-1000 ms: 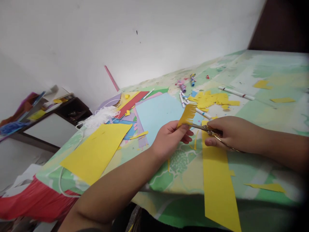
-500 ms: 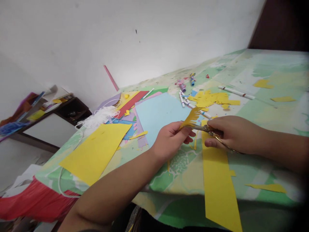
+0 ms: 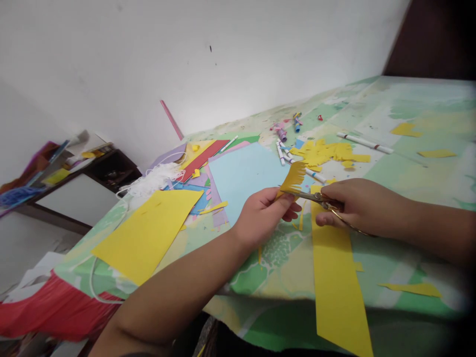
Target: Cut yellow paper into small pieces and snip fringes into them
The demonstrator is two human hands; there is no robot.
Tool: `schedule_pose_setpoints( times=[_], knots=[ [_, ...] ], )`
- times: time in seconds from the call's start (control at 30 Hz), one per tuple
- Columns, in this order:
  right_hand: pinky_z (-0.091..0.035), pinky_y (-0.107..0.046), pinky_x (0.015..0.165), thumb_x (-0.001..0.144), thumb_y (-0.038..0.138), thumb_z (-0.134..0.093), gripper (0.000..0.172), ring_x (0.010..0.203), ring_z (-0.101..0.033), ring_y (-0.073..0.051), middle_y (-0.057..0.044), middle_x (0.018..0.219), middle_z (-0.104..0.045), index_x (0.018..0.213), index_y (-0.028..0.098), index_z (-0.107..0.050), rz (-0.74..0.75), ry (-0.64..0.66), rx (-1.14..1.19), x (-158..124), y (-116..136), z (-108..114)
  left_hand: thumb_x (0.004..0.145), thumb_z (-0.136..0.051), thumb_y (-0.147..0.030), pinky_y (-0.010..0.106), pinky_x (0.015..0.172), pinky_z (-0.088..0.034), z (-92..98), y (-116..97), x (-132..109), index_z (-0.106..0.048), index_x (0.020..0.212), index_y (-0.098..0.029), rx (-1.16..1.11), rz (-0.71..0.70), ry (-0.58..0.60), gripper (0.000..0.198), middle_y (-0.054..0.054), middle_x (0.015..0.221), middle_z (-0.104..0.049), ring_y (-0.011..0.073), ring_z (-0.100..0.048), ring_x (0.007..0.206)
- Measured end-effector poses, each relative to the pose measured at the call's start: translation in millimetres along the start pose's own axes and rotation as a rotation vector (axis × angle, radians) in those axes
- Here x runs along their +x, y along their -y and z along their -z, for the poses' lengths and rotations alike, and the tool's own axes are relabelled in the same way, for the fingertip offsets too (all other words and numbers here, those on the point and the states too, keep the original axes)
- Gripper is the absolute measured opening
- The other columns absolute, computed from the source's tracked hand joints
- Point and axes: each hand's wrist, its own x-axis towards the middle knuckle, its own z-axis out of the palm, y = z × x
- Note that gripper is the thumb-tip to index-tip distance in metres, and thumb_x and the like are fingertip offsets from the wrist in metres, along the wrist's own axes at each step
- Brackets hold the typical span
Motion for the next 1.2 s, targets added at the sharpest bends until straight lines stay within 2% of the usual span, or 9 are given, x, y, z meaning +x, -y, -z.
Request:
schedule_pose_setpoints(
  times=[0.5, 0.7, 0.93, 1.2],
  knots=[
    [-0.025, -0.026, 0.046, 0.068, 0.065, -0.043, 0.044, 0.052, -0.042, -0.015, -0.002, 0.055, -0.05, 0.056, 0.022, -0.043, -0.059, 0.014, -0.01, 1.6, 2.6, 2.5, 0.075, -0.053, -0.028, 0.024, 0.059, -0.046, 1.2, 0.1, -0.5, -0.059, 0.068, -0.015, -0.051, 0.009, -0.017, 0.016, 0.0, 0.063, -0.062, 0.0083, -0.056, 0.056],
    [-0.023, -0.025, 0.046, 0.067, 0.067, -0.042, 0.047, 0.049, -0.039, -0.014, -0.001, 0.052, -0.048, 0.055, 0.022, -0.04, -0.035, 0.008, -0.007, 2.0, -1.1, -0.6, 0.074, -0.053, -0.022, 0.022, 0.056, -0.046, 1.1, -0.2, 0.3, -0.058, 0.066, -0.014, -0.052, 0.032, 0.002, 0.012, 0.0, 0.062, -0.062, 0.0067, -0.055, 0.052],
    [-0.022, -0.025, 0.046, 0.071, 0.067, -0.037, 0.047, 0.049, -0.038, -0.013, 0.0, 0.054, -0.047, 0.057, 0.022, -0.038, -0.012, 0.011, -0.017, 1.5, -2.7, -1.8, 0.075, -0.055, -0.03, 0.023, 0.055, -0.048, 1.8, 5.0, 1.6, -0.059, 0.069, -0.014, -0.088, 0.033, -0.027, 0.017, 0.001, 0.066, -0.064, 0.0075, -0.057, 0.052],
    [-0.023, -0.025, 0.047, 0.071, 0.067, -0.037, 0.047, 0.05, -0.039, -0.014, -0.001, 0.055, -0.048, 0.057, 0.022, -0.038, -0.023, 0.021, -0.012, 1.2, -0.3, -0.1, 0.074, -0.057, -0.03, 0.022, 0.054, -0.049, 1.5, 4.6, 2.2, -0.058, 0.068, -0.014, -0.112, 0.016, -0.068, 0.017, 0.0, 0.061, -0.062, 0.0073, -0.058, 0.051]
  ],
)
